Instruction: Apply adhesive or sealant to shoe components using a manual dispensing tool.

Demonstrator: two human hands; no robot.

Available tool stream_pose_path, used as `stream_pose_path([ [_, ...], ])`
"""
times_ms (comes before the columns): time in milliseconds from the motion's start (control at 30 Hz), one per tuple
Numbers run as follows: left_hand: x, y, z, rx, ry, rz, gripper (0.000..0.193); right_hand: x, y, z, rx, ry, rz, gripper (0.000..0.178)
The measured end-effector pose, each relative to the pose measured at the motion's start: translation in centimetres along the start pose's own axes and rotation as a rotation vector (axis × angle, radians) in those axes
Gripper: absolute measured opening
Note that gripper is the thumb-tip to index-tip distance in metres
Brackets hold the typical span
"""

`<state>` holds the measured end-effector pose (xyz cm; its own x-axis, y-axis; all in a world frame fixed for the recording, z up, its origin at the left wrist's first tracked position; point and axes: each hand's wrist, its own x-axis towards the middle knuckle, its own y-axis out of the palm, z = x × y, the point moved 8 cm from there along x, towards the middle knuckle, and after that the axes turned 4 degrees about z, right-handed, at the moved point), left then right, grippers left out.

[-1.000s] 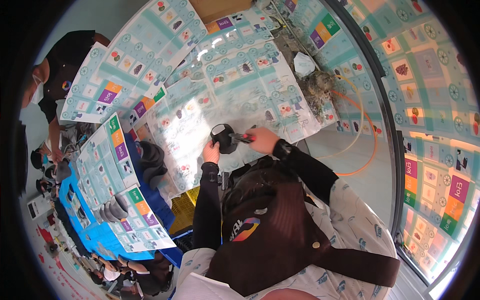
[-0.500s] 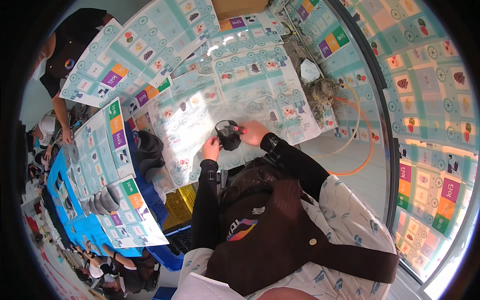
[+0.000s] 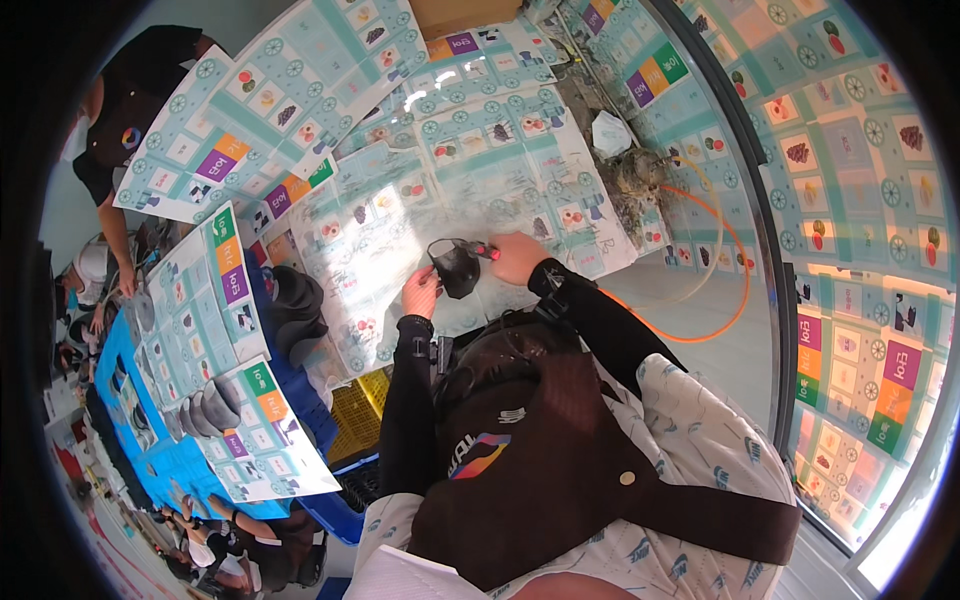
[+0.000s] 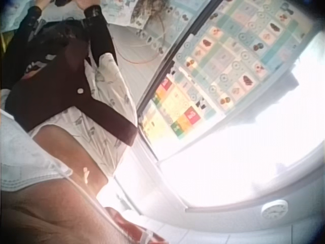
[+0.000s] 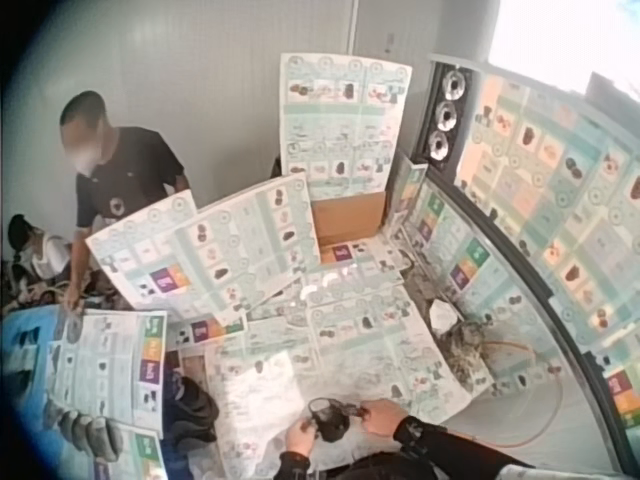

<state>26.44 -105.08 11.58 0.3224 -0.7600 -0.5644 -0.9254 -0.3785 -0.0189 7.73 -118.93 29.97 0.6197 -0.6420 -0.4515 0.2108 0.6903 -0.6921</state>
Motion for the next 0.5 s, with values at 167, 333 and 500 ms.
stream_pose_path([
  [167,-0.1,0.2,-0.4,0.019,0.015,0.000,0.035,-1.1,1.6,-0.1,0.059,-0.108,0.039,0.021],
  [333,0.0,0.5,-1.0,0.065,0.014,0.001,0.036,-1.0,0.3,-1.5,0.099,0.016,-0.039,0.022],
  [500,0.8,-1.0,1.3,0.001,-0.014,-0.032,0.035,-1.7,1.8,0.0,0.048,-0.104,0.091,0.019],
])
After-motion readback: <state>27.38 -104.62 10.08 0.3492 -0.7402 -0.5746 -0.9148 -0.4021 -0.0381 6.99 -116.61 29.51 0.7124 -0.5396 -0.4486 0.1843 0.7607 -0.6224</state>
